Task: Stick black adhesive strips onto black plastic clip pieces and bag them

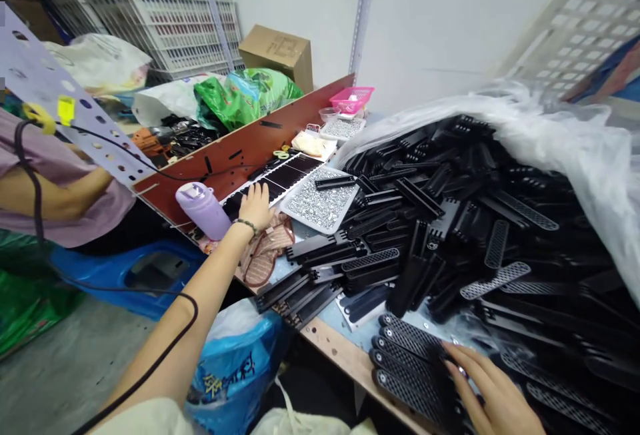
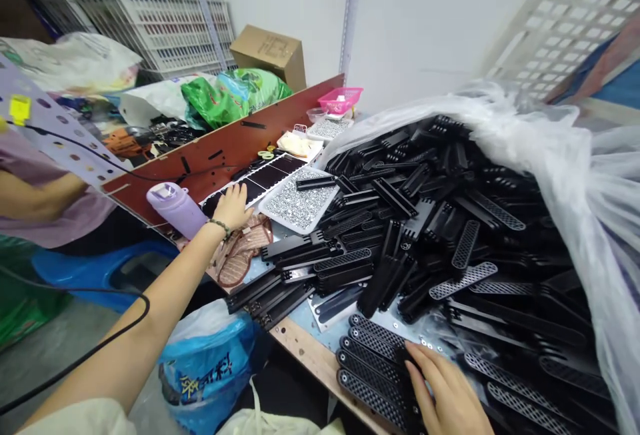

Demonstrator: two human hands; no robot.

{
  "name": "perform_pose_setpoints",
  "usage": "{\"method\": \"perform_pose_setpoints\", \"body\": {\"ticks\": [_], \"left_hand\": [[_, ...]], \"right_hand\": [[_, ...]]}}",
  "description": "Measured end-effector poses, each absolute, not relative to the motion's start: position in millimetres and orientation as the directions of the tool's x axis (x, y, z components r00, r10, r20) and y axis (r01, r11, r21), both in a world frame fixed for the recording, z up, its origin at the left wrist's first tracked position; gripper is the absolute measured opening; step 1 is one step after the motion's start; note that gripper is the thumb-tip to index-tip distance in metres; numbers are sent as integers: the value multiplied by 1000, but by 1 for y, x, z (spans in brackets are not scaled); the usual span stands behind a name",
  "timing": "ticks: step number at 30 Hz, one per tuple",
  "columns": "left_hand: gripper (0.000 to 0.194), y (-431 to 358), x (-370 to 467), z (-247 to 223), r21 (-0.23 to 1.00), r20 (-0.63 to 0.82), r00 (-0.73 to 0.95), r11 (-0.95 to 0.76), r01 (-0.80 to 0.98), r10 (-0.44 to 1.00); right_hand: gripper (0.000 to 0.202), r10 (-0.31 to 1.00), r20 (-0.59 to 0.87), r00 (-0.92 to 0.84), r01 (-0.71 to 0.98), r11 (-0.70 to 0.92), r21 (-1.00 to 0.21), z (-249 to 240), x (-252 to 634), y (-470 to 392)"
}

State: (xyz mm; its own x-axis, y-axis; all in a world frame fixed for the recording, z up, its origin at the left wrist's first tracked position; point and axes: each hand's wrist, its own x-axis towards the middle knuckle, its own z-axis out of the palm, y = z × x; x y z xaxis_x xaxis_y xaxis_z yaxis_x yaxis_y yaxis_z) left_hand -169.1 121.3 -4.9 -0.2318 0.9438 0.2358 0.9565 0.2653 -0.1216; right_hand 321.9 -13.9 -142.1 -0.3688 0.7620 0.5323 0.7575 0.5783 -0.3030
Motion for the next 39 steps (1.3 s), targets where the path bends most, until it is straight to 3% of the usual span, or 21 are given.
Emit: {"method": "perform_pose_setpoints", "body": {"ticks": [4,10,13,16,18,20,21,24,25,27,30,31,33,36,39], "left_hand": [[29,140,-176,-4,-159,106,-257,271,949,961],[35,140,-178,21,-192,59,-239,246,950,969],[39,127,-171,42,-172,138,-246,268,948,959],[49,87,-151,56,-120,361,-222,281,952,906],[49,41,-127,52,-92,584,-65,146,985,809],[51,-15,-95,36,-173,662,148,-42,984,734],[54,-44,-78,25,-217,656,249,-138,966,712],[56,-122,-37,-8,-232,533,479,-424,875,697],[51,-141,-30,-16,-191,468,530,-505,842,707],[48,-168,-29,-21,-5,436,468,-518,856,769],[55,-171,-47,-11,469,551,-7,-302,830,834],[55,-164,-52,-6,650,477,-126,-252,717,870],[55,-143,-54,0,906,186,-80,-139,400,979],[53,-116,-40,-8,987,-72,110,54,152,991],[46,-106,-22,-31,984,-89,147,64,168,985]], "right_hand": [[31,747,550,-373,739,598,-310,-134,323,-24],[29,780,560,-278,735,548,-400,-118,301,-33],[30,812,529,-246,634,548,-546,-104,273,-36],[27,903,349,-253,351,421,-836,-83,229,-38],[41,910,169,-378,53,203,-978,-67,193,-35],[79,850,130,-510,-267,-13,-964,-52,157,-31],[85,844,133,-519,-393,-97,-915,-46,141,-29],[66,906,50,-421,-527,-200,-826,-34,113,-32],[57,933,35,-359,-518,-168,-839,-33,112,-35],[45,952,97,-289,-434,-40,-900,-36,121,-45],[31,858,241,-454,-243,141,-960,-54,146,-70],[28,810,245,-534,-192,166,-967,-63,153,-81],[28,761,213,-613,-155,149,-977,-84,161,-105],[33,798,186,-573,-196,86,-977,-115,168,-133],[47,933,204,-296,-119,176,-977,-133,187,-146]]}}
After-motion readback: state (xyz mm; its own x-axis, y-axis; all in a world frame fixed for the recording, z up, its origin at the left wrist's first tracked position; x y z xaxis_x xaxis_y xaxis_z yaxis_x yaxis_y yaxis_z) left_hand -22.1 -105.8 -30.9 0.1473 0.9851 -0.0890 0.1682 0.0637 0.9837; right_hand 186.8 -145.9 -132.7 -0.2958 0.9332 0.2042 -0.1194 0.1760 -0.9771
